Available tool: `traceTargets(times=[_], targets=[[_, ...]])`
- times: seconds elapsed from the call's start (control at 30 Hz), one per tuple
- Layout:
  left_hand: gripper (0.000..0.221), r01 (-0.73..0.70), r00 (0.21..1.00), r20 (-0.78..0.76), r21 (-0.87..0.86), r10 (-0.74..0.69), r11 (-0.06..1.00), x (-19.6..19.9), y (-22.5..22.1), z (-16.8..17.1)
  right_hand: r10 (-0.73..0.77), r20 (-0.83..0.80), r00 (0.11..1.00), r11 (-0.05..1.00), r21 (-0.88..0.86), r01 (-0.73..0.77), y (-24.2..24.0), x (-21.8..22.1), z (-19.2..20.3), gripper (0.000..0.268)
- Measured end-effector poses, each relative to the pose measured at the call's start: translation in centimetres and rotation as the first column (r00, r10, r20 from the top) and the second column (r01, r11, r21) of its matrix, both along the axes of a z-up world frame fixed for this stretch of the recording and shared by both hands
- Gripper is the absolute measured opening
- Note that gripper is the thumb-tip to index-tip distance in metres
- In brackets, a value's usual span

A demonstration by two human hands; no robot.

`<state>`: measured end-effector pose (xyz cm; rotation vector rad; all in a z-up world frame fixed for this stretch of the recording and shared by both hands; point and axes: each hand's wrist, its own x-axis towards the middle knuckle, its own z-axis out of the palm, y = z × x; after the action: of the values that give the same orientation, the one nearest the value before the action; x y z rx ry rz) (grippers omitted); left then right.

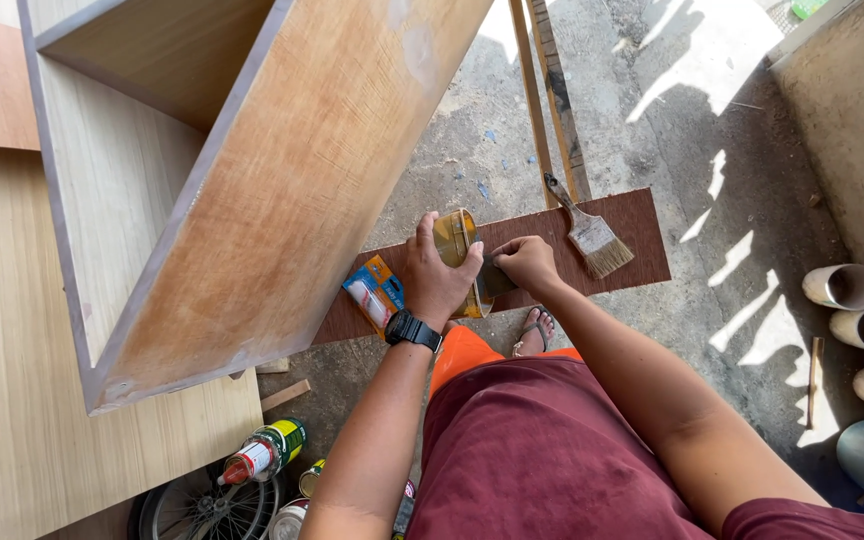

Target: Sanding a plastic container using sandpaper to smooth its surface or edges.

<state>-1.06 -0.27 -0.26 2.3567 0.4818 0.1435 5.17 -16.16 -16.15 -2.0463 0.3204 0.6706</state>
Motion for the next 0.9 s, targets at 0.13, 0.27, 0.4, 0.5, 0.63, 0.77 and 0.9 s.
traceTargets(times=[0.13,0.27,0.4,0.5,0.63,0.77,0.9], targets=[[0.086,0.001,1.0,-0.011,-0.014,-0.001,1.0,0.2,0.2,0.2,0.013,-0.002,1.0,1.0,-0.009,-0.013,-0.2,0.1,-0.4,0.018],[0.087,-0.01,1.0,-0.019,-0.032,0.009,0.999,0.5,0.4,-0.1,0.052,0.0,0.999,0.998,-0.035,-0.052,-0.7,-0.2,-0.1,0.018],[0.087,-0.013,0.999,-0.035,-0.042,0.012,0.999,0.6,0.5,0.1,0.046,-0.007,0.999,0.998,-0.04,-0.046,-0.7,-0.3,0.5,0.019],[0.086,-0.011,0.999,-0.037,-0.038,0.009,0.999,0.7,0.6,0.0,0.01,-0.018,1.0,1.0,-0.026,-0.01,-0.1,-0.2,0.8,0.019],[0.085,-0.009,0.999,-0.04,-0.04,0.008,0.999,0.6,0.4,0.4,0.016,-0.007,1.0,0.999,-0.038,-0.016,0.4,0.4,-0.3,0.018],[0.086,-0.001,1.0,-0.011,-0.029,0.0,1.0,0.6,0.2,0.3,-0.005,0.001,1.0,0.999,-0.047,0.006,0.5,0.8,-0.3,0.018],[0.086,0.006,1.0,0.024,-0.046,-0.005,0.999,0.6,0.3,0.3,-0.039,0.015,0.999,0.998,-0.041,0.039,1.1,1.7,1.1,0.018]])
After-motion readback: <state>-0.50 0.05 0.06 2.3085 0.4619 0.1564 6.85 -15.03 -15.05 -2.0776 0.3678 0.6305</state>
